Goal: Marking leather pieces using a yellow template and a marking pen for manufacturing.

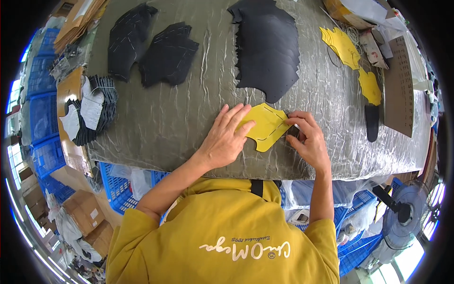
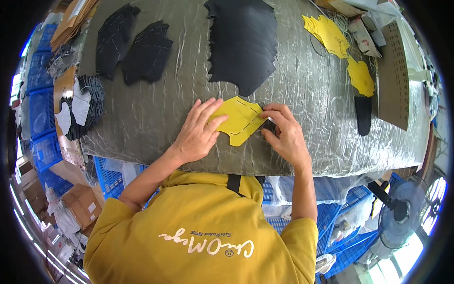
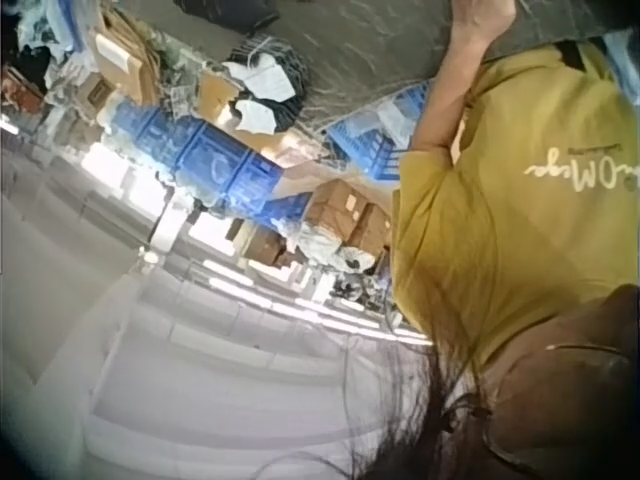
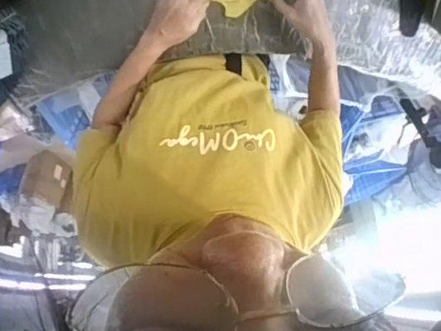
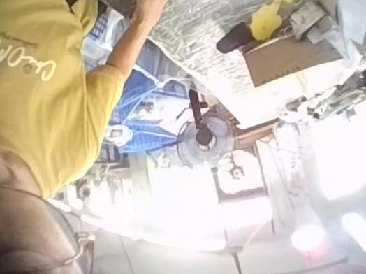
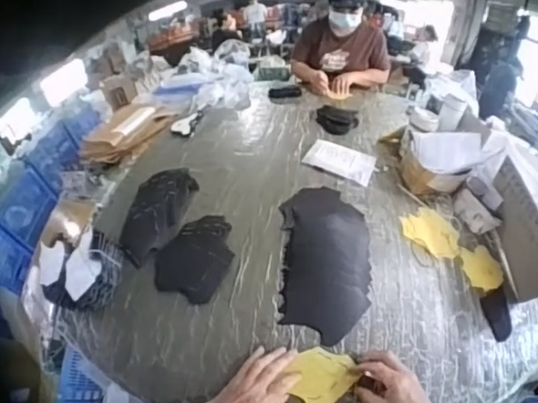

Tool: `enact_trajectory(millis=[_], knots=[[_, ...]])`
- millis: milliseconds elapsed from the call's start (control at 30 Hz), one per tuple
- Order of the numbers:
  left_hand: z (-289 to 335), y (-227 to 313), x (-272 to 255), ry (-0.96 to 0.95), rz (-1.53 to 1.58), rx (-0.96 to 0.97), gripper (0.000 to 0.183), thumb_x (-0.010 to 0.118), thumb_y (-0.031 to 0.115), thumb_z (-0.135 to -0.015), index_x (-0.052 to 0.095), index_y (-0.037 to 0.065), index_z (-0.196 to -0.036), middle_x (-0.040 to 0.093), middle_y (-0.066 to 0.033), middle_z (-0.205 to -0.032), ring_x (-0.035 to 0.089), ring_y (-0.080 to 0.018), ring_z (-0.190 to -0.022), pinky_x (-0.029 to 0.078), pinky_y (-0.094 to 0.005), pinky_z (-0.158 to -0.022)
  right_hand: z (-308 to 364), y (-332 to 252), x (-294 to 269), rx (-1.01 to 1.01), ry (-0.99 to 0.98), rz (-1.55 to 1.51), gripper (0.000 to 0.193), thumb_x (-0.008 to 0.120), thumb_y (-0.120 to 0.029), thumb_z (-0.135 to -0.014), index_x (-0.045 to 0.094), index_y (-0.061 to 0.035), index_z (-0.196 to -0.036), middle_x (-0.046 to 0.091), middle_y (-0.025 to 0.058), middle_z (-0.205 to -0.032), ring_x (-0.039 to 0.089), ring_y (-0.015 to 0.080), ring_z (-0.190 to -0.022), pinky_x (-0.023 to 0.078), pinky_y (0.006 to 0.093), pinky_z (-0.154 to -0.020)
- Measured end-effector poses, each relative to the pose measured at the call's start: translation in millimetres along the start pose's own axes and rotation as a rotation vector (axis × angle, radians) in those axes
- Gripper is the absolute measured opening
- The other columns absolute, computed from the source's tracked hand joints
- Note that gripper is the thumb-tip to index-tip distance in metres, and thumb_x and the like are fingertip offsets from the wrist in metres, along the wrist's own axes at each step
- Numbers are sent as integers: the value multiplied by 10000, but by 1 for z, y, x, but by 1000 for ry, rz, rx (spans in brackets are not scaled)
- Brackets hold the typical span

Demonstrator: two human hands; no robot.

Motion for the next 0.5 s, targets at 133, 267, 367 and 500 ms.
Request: enact_trajectory(millis=[133,267,367,500], knots=[[-3,-3,-1,-4,-42,36,512,667,39,-843,589,60,-1349,394,-173,-1579,354,-366,-1464,269,-567,-1220,-2,4,-2,-24,-11,-2,337,730,41,-792,697,-35,-1119,651,64,-1236,621,191,-724,516,307,-636],[-4,-5,0,-4,-78,67,487,679,38,-841,617,56,-1324,426,-164,-1564,393,-355,-1427,330,-532,-1189,-9,9,-3,-105,-41,25,318,732,37,-798,692,-35,-1105,653,69,-1289,699,238,-860,566,325,-705],[-9,-10,-3,-13,-77,93,488,702,43,-828,631,61,-1311,441,-152,-1556,438,-339,-1370,392,-481,-1135,-19,7,-6,-177,-101,48,333,732,37,-796,687,-48,-1116,649,61,-1318,717,266,-937,589,345,-761],[-11,-14,-6,-56,-99,124,509,719,50,-815,631,70,-1316,447,-142,-1550,461,-332,-1326,420,-447,-1092,-26,11,-8,-207,-159,35,363,735,34,-790,685,-69,-1134,650,44,-1322,715,270,-966,593,356,-782]])
Point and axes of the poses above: each hand's wrist, its own z-axis away from the middle knuckle, its own x-axis out of the palm, y = z × x, the point moved 2 cm from there along -z, towards the middle knuckle
